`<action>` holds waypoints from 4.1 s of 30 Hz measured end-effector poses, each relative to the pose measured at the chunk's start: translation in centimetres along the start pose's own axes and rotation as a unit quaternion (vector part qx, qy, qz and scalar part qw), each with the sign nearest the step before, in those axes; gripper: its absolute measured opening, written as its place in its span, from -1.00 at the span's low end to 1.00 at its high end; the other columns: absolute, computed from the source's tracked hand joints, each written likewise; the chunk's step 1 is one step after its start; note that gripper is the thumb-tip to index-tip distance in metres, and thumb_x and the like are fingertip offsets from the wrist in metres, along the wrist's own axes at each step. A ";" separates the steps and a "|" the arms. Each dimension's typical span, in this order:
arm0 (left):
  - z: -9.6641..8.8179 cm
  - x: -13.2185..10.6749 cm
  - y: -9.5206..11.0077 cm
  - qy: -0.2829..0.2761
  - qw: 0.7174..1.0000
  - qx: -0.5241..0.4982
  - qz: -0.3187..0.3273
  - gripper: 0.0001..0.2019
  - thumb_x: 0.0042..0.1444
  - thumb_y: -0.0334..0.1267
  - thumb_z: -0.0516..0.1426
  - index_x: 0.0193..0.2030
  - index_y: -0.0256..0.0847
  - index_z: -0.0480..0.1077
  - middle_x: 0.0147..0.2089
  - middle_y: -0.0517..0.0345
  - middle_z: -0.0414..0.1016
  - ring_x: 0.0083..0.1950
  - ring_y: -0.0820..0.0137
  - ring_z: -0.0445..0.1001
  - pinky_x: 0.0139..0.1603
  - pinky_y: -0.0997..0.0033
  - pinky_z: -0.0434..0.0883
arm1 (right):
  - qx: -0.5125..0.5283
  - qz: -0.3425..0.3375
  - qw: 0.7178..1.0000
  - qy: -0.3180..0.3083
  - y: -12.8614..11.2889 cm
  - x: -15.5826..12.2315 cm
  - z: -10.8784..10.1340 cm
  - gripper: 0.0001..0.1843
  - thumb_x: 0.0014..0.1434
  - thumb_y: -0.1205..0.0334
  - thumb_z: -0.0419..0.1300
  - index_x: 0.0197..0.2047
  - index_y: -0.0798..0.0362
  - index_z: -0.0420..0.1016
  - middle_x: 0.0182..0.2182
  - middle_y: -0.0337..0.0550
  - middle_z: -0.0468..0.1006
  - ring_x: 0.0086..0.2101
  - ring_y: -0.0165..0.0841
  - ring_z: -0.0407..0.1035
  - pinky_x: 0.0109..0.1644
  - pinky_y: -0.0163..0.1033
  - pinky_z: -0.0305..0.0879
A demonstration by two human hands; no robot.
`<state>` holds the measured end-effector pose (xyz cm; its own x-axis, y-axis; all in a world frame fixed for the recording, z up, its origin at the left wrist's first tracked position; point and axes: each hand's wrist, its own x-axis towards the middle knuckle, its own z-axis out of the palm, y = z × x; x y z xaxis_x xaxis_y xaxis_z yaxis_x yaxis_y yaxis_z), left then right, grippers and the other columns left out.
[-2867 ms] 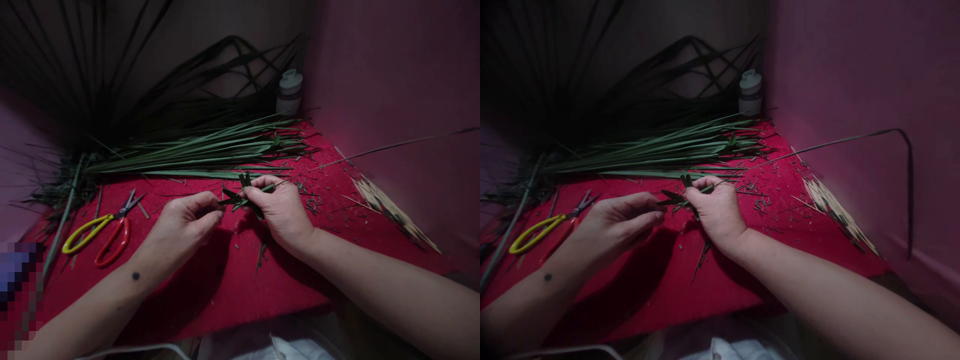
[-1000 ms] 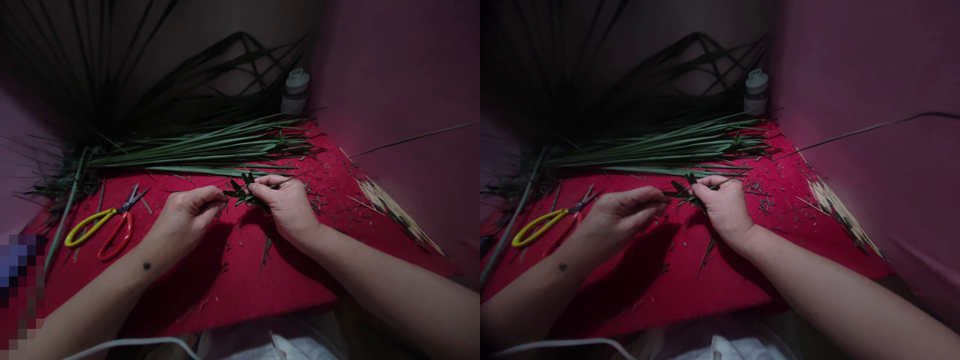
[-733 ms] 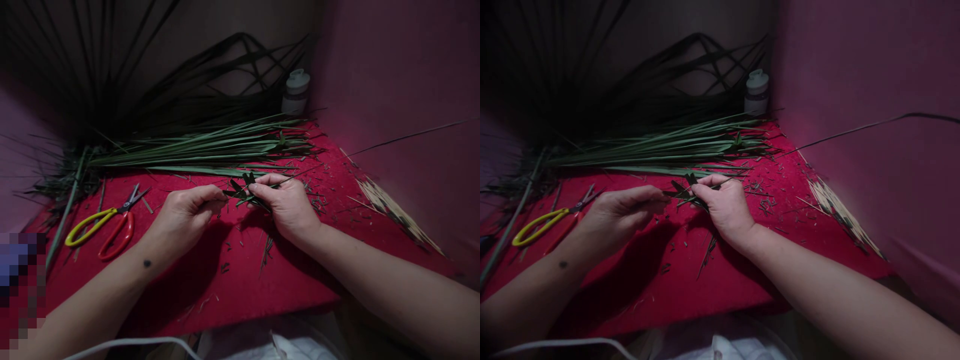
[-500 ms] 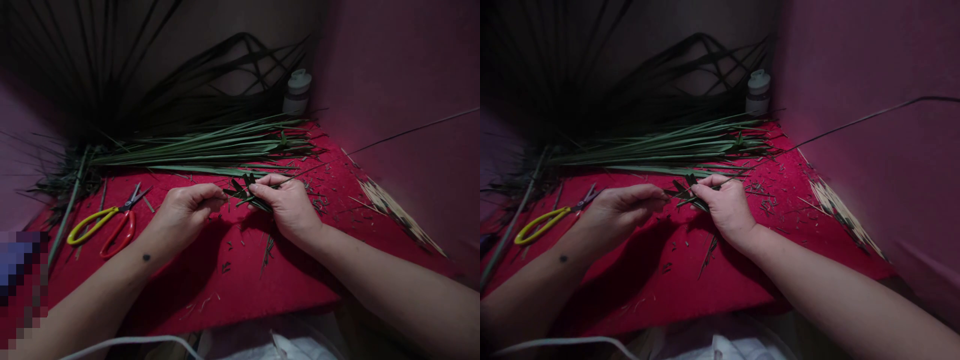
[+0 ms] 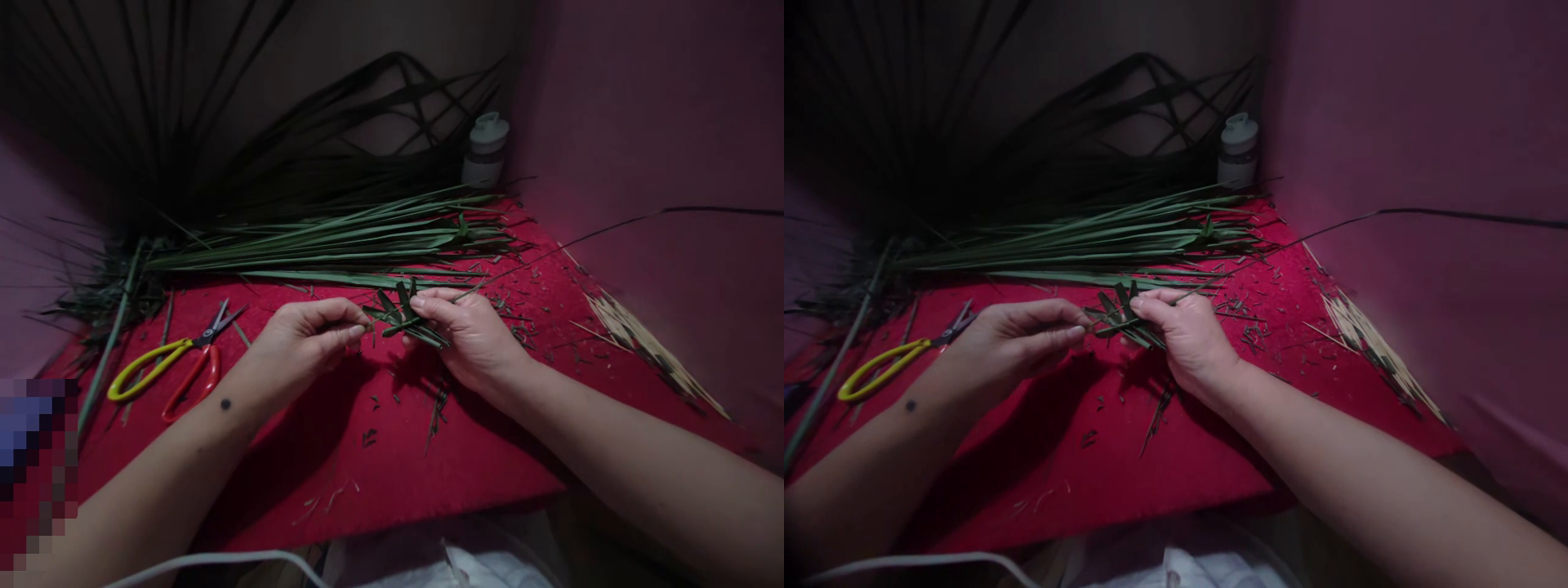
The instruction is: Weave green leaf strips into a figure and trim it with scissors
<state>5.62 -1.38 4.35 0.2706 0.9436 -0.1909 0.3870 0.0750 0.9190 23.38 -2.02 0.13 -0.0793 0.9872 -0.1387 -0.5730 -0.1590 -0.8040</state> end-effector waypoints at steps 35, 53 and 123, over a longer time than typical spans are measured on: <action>-0.7 -0.3 0.6 -0.033 0.997 -0.026 -0.071 -0.85 -0.08 -0.24 0.26 -0.40 -0.28 0.46 -0.58 0.27 0.33 -0.61 0.64 0.15 -0.63 0.68 0.02 | 0.009 0.087 0.995 -0.051 -0.1 -0.5 0.1 -0.83 -0.18 0.27 0.36 -0.54 0.14 0.46 -0.63 -0.28 0.45 -0.60 -0.50 0.29 -0.46 -0.32 0.24; -0.1 0.1 1.1 -0.088 0.995 -0.036 -0.019 -0.75 -0.02 -0.19 0.26 -0.22 -0.24 0.42 -0.40 0.21 0.45 -0.44 0.50 0.37 -0.49 0.56 0.29 | -0.062 0.022 0.994 -0.093 0.7 -0.5 -0.2 -0.87 -0.05 0.23 0.29 -0.47 0.11 0.45 -0.57 -0.27 0.46 -0.54 -0.47 0.30 -0.42 -0.31 0.17; 2.7 0.0 0.7 0.024 0.973 0.189 0.127 -0.84 0.06 -0.31 0.08 -0.37 -0.26 0.49 -0.48 0.24 0.44 -0.43 0.48 0.32 -0.41 0.52 0.22 | -0.432 -0.239 0.868 0.046 0.4 -2.0 0.8 -0.81 0.08 0.37 0.10 -0.36 0.13 0.56 -0.43 -0.18 0.57 -0.38 -0.40 0.44 -0.21 -0.30 0.32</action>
<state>8.24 -2.22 4.03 0.3612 0.9311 0.0509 0.6127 -0.2781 0.7398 22.66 -4.06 0.54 0.0885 0.9444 0.3168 0.3064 0.2768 -0.9108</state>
